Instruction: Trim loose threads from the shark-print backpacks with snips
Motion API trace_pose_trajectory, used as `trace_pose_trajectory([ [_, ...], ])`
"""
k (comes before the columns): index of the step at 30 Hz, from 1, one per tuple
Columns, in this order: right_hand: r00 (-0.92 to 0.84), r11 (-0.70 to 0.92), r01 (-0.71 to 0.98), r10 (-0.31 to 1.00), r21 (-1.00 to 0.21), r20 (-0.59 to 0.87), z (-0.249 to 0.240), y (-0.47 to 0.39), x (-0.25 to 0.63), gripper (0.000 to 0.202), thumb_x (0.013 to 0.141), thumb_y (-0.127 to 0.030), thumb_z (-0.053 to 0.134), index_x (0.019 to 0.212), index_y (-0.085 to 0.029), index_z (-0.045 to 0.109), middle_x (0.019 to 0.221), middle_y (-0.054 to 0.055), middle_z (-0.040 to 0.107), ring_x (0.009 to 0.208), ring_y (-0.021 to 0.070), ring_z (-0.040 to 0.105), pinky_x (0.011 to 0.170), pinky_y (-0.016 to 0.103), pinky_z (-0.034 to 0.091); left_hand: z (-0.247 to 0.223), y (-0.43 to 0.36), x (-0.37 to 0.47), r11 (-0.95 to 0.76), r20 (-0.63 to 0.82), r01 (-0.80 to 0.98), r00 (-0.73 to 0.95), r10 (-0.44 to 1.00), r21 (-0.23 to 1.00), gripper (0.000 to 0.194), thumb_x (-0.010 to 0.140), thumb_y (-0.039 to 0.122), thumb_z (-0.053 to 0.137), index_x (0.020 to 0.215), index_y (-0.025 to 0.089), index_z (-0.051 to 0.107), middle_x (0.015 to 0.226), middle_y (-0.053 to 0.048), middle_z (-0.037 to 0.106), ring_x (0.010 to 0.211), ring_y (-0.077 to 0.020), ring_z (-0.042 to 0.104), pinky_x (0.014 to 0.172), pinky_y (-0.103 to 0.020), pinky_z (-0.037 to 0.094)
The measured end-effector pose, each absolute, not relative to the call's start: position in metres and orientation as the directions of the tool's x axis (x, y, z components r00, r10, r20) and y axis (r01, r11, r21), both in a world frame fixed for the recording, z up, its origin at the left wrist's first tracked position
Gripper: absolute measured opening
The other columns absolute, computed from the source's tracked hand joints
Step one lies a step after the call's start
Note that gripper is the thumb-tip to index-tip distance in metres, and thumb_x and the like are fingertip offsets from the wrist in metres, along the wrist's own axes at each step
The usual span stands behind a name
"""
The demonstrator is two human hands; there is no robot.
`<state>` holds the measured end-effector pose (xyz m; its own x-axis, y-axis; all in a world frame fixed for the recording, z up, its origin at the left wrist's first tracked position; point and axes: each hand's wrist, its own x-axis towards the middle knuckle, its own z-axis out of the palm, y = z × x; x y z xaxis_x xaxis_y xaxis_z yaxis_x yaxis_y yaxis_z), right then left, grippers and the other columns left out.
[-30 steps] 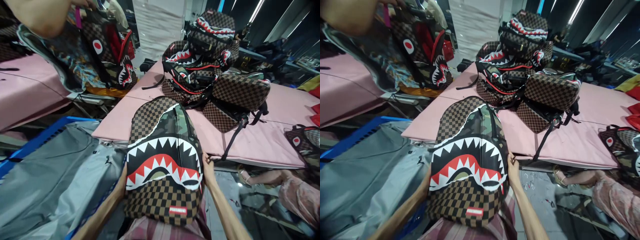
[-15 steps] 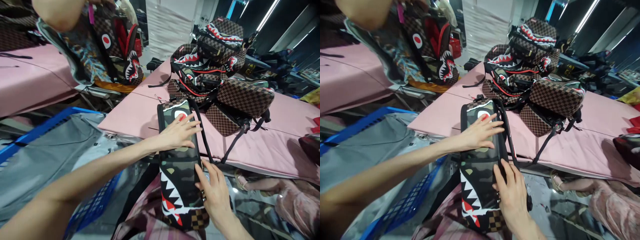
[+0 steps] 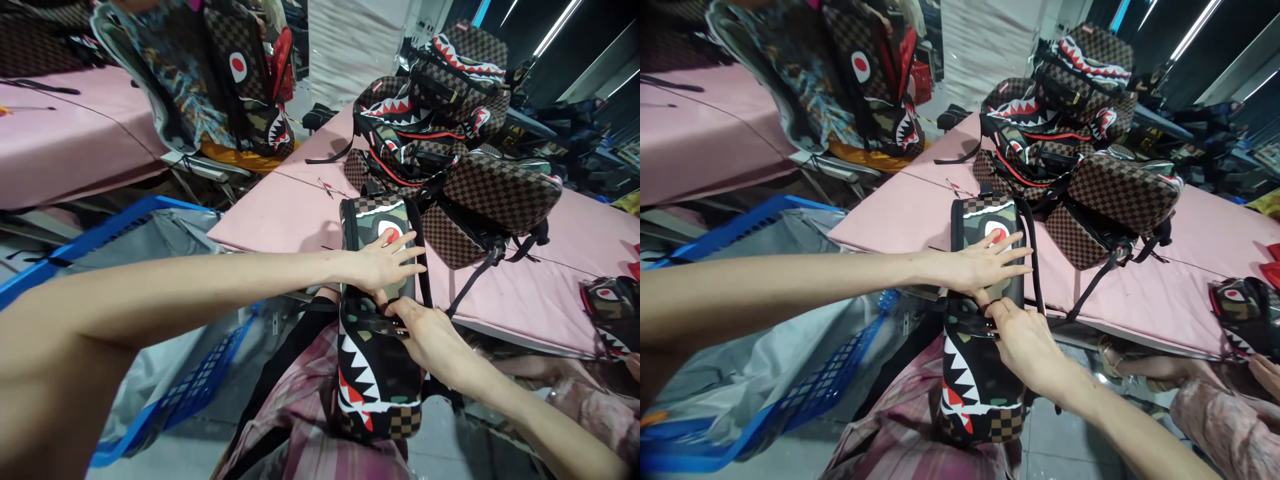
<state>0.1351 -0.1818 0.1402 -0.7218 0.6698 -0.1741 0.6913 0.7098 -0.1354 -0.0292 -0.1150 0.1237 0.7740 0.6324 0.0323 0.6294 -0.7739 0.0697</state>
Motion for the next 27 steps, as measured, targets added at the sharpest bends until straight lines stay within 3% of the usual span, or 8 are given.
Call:
trace_pose_trajectory([
  [7, -0.787, 0.678, 0.587, 0.607, -0.442, -0.115, 0.128, -0.193, 0.140, 0.039, 0.054, 0.001, 0.040, 0.086, -0.018, 0.052, 0.080, 0.000, 0.063, 0.066, 0.0135, 0.059, 0.058, 0.023, 0.038, 0.096, -0.137, -0.013, -0.715, 0.252, 0.696, 0.705, 0.663, -0.069, 0.060, 0.078, 0.018, 0.056, 0.135, 0.022, 0.037, 0.151, -0.009, 0.020, 0.139, -0.0322, 0.003, 0.107, -0.062, 0.012],
  [11, -0.829, 0.723, 0.467, 0.559, -0.510, 0.033, 0.119, -0.207, 0.152, 0.042, 0.056, 0.002, 0.037, 0.090, -0.017, 0.050, 0.082, 0.002, 0.059, 0.067, 0.0113, 0.060, 0.053, 0.019, 0.039, 0.089, -0.141, -0.022, -0.753, 0.350, 0.658, 0.709, 0.612, -0.017, 0.066, 0.078, 0.014, 0.057, 0.138, 0.023, 0.029, 0.151, -0.008, 0.019, 0.139, -0.0316, 0.005, 0.106, -0.061, 0.017],
  [13, -0.823, 0.759, 0.437, 0.554, -0.483, 0.124, 0.112, -0.215, 0.158, 0.042, 0.061, 0.005, 0.036, 0.095, -0.016, 0.049, 0.086, 0.004, 0.059, 0.068, 0.0097, 0.061, 0.050, 0.017, 0.039, 0.091, -0.145, -0.034, -0.800, 0.421, 0.596, 0.712, 0.562, 0.061, 0.060, 0.080, 0.015, 0.057, 0.135, 0.020, 0.034, 0.148, -0.011, 0.027, 0.138, -0.0296, 0.013, 0.106, -0.056, 0.025],
  [16, -0.794, 0.812, 0.463, 0.558, -0.356, 0.240, 0.101, -0.225, 0.164, 0.024, 0.080, -0.001, 0.039, 0.094, -0.016, 0.050, 0.082, 0.003, 0.060, 0.063, 0.0093, 0.060, 0.047, 0.018, 0.037, 0.093, -0.163, -0.052, -0.827, 0.566, 0.517, 0.623, 0.540, 0.221, 0.029, 0.086, 0.026, 0.053, 0.113, 0.014, 0.053, 0.121, -0.013, 0.057, 0.125, -0.0230, 0.041, 0.099, -0.041, 0.040],
  [18, -0.780, 0.831, 0.495, 0.553, -0.254, 0.293, 0.096, -0.229, 0.166, 0.013, 0.089, -0.011, 0.041, 0.092, -0.016, 0.052, 0.080, 0.003, 0.061, 0.058, 0.0097, 0.058, 0.046, 0.021, 0.036, 0.089, -0.183, -0.060, -0.836, 0.563, 0.468, 0.623, 0.543, 0.288, 0.024, 0.083, 0.038, 0.056, 0.093, 0.016, 0.059, 0.094, -0.007, 0.066, 0.112, -0.0215, 0.052, 0.098, -0.039, 0.040],
  [20, -0.779, 0.842, 0.501, 0.539, -0.198, 0.320, 0.093, -0.231, 0.167, 0.017, 0.092, -0.013, 0.038, 0.089, -0.016, 0.054, 0.080, 0.003, 0.062, 0.054, 0.0093, 0.055, 0.047, 0.022, 0.036, 0.081, -0.205, -0.062, -0.818, 0.485, 0.488, 0.660, 0.574, 0.305, 0.025, 0.080, 0.043, 0.060, 0.084, 0.018, 0.058, 0.084, -0.003, 0.067, 0.109, -0.0215, 0.055, 0.105, -0.044, 0.031],
  [24, -0.845, 0.900, 0.418, 0.435, -0.122, 0.313, 0.090, -0.237, 0.170, 0.032, 0.090, -0.008, 0.026, 0.090, -0.013, 0.058, 0.080, 0.007, 0.064, 0.054, 0.0112, 0.053, 0.047, 0.024, 0.037, 0.050, -0.243, -0.052, -0.702, 0.542, 0.652, 0.493, 0.680, 0.287, 0.006, 0.084, 0.022, 0.057, 0.079, 0.019, 0.056, 0.084, 0.000, 0.066, 0.113, -0.0187, 0.053, 0.111, -0.044, 0.018],
  [27, -0.890, 0.934, 0.354, 0.355, -0.056, 0.288, 0.085, -0.246, 0.173, 0.035, 0.088, -0.007, 0.026, 0.095, -0.009, 0.060, 0.085, 0.011, 0.065, 0.057, 0.0126, 0.055, 0.049, 0.025, 0.039, 0.024, -0.260, -0.045, -0.649, 0.664, 0.722, 0.366, 0.652, 0.239, 0.016, 0.081, 0.009, 0.054, 0.073, 0.023, 0.055, 0.077, 0.005, 0.064, 0.104, -0.0148, 0.057, 0.108, -0.039, 0.022],
])
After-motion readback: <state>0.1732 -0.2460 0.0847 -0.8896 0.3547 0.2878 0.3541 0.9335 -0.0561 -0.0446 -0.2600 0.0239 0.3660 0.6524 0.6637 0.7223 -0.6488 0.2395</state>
